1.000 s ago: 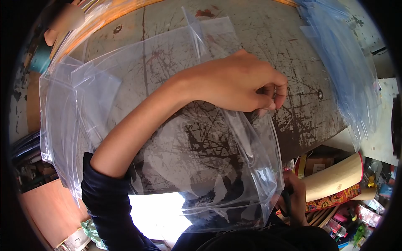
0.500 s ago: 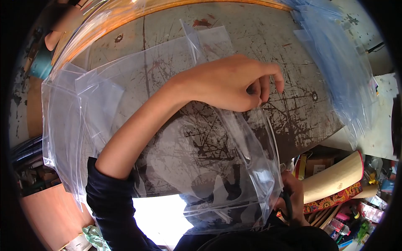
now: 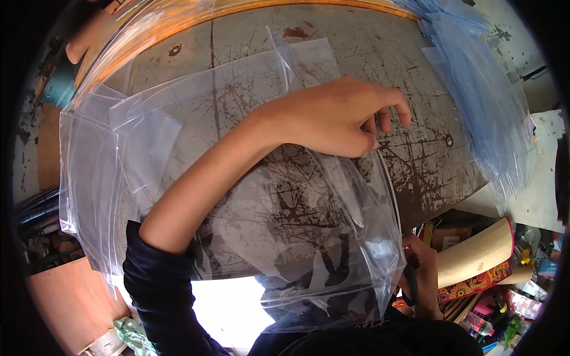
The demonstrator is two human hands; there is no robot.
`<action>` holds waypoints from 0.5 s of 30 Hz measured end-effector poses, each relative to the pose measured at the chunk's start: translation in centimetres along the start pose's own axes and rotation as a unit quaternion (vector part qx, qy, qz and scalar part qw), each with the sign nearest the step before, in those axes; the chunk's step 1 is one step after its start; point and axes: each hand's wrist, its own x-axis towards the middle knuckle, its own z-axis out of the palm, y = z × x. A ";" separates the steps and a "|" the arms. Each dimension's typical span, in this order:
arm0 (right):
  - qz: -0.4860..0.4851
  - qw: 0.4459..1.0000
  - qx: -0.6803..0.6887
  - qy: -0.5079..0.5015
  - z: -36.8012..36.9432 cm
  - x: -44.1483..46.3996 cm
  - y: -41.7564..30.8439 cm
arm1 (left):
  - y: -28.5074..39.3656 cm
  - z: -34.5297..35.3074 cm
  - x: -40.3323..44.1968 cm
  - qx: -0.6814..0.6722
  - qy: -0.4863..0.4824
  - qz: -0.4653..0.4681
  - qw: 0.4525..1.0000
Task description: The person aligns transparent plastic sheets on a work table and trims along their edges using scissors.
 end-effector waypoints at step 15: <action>0.032 0.999 0.031 0.008 0.7 0.0 0.3 | 2.2 -1.1 -1.0 0.385 0.041 0.004 0.922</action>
